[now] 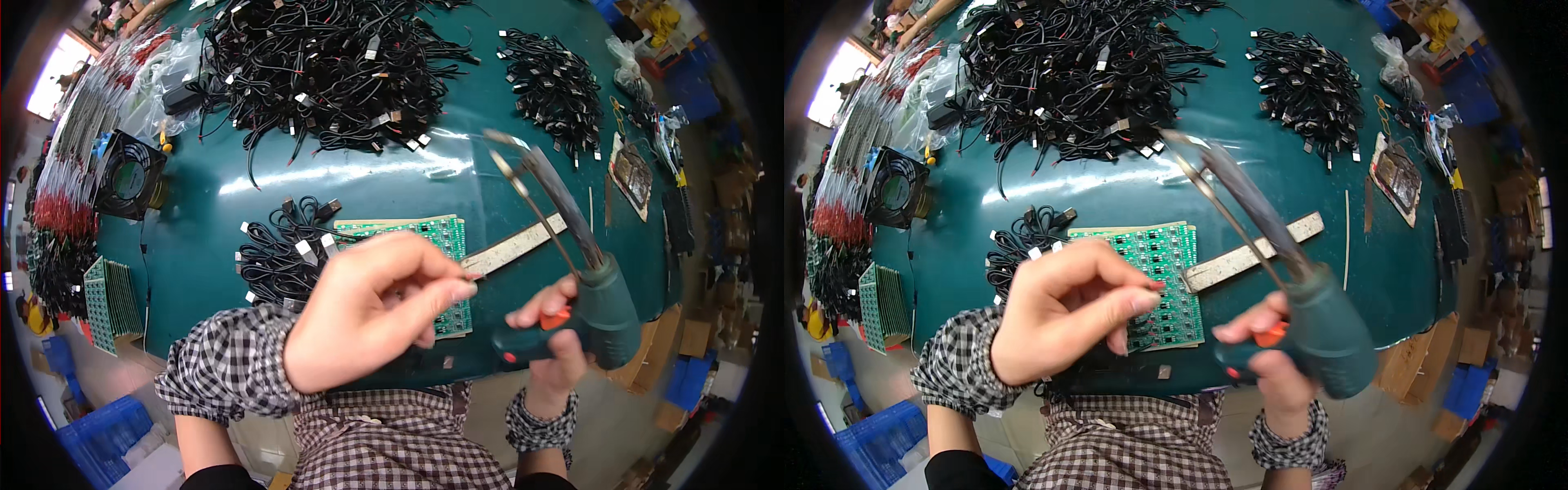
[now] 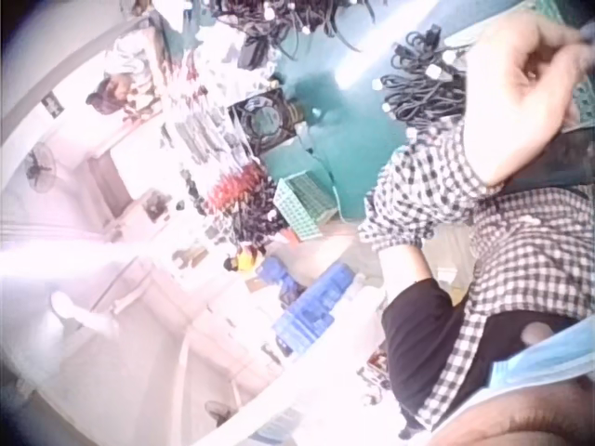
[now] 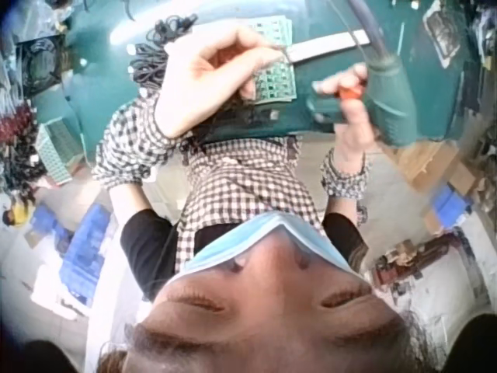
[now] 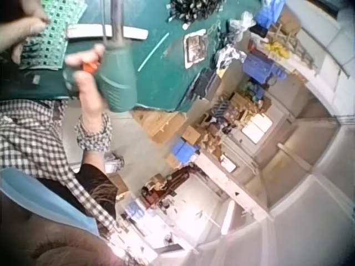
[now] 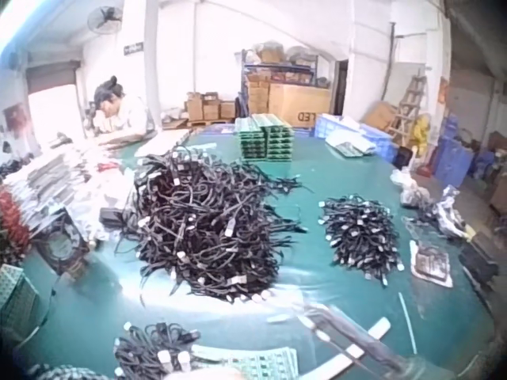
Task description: The person attaches USB cables to circuit boards by positioning the wire ends onto the board contacts by hand and soldering them with a soldering iron.
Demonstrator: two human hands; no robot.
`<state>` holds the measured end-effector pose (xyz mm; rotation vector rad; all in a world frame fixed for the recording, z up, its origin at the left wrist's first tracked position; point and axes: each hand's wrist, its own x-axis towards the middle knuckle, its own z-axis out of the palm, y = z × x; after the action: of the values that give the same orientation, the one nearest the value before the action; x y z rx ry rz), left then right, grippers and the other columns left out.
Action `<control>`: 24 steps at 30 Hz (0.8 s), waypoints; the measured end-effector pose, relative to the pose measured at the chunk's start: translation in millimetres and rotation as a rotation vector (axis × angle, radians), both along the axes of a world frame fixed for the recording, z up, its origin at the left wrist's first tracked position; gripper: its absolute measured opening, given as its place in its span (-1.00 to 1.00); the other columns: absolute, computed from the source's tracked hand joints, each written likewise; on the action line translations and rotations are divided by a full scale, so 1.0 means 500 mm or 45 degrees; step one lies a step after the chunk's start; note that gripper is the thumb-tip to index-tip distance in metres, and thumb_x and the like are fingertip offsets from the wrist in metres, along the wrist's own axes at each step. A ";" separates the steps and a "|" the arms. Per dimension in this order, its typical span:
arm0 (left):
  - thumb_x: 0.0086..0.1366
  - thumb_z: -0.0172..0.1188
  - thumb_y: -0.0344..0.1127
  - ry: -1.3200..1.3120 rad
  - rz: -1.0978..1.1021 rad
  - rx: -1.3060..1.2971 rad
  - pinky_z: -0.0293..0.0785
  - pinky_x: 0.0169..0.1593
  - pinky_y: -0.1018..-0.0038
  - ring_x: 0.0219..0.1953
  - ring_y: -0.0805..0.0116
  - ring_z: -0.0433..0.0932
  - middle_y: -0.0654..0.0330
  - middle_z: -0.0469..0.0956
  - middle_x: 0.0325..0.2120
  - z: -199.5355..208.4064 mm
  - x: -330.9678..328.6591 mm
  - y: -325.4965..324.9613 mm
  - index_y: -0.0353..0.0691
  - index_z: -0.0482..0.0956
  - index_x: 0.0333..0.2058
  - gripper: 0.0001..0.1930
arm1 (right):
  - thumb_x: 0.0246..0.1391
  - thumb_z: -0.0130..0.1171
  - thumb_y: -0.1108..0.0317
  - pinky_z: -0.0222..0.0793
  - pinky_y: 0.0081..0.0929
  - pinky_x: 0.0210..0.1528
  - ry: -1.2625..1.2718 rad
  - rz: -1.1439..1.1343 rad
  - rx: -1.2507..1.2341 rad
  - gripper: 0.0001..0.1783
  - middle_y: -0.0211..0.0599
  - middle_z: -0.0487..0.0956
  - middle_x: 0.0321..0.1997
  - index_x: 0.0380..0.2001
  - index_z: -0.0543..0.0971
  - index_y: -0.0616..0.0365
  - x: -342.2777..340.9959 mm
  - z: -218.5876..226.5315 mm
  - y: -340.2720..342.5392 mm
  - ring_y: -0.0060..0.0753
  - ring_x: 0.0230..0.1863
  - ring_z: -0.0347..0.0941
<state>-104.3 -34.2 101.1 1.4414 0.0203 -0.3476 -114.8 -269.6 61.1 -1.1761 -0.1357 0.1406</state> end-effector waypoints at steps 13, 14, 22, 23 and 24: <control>0.26 0.26 -0.49 0.044 -0.082 0.056 0.50 -0.45 0.70 -0.50 0.59 0.57 0.22 0.53 -0.38 -0.047 -0.028 -0.024 -0.40 0.54 -0.32 -0.89 | 0.06 0.20 0.63 0.47 -0.59 -0.26 0.083 0.043 -0.342 -0.46 -0.32 0.45 -0.17 0.12 0.30 0.21 0.013 0.006 0.073 -0.53 -0.18 0.48; 0.25 0.28 -0.49 -0.017 -0.082 0.114 0.51 -0.44 0.71 -0.49 0.59 0.58 0.22 0.52 -0.37 -0.052 -0.029 -0.024 -0.40 0.53 -0.33 -0.89 | 0.06 0.20 0.63 0.47 -0.59 -0.26 0.086 0.042 -0.345 -0.46 -0.32 0.45 -0.17 0.12 0.30 0.21 0.014 0.006 0.074 -0.53 -0.18 0.48; 0.22 0.25 -0.57 -0.068 -0.066 0.010 0.52 -0.44 0.73 -0.47 0.58 0.59 0.20 0.48 -0.35 -0.068 -0.038 -0.029 -0.41 0.52 -0.34 -0.92 | -0.15 0.20 0.60 0.48 -0.28 -0.10 0.270 -0.113 -0.272 -0.47 -0.31 0.39 -0.22 -0.03 0.36 0.23 0.025 0.017 0.090 -0.38 -0.26 0.50; 0.22 0.24 -0.58 -0.067 -0.030 0.031 0.53 -0.44 0.71 -0.46 0.57 0.60 0.21 0.47 -0.36 -0.064 -0.039 -0.034 -0.40 0.52 -0.34 -0.93 | -0.15 0.20 0.60 0.48 -0.28 -0.10 0.274 -0.113 -0.271 -0.47 -0.31 0.39 -0.22 -0.03 0.36 0.23 0.026 0.012 0.085 -0.38 -0.26 0.50; 0.21 0.23 -0.60 -0.065 0.006 0.052 0.54 -0.44 0.70 -0.44 0.56 0.60 0.22 0.46 -0.38 -0.060 -0.040 -0.037 -0.40 0.52 -0.33 -0.93 | -0.08 0.20 0.64 0.49 -0.30 -0.05 0.227 -0.035 -0.144 -0.48 -0.32 0.39 -0.18 0.00 0.34 0.23 0.027 0.003 0.077 -0.39 -0.20 0.51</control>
<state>-124.2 -52.9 70.9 1.4902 -0.0109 -0.3080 -101.5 -231.3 62.6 -1.2713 0.0460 0.2301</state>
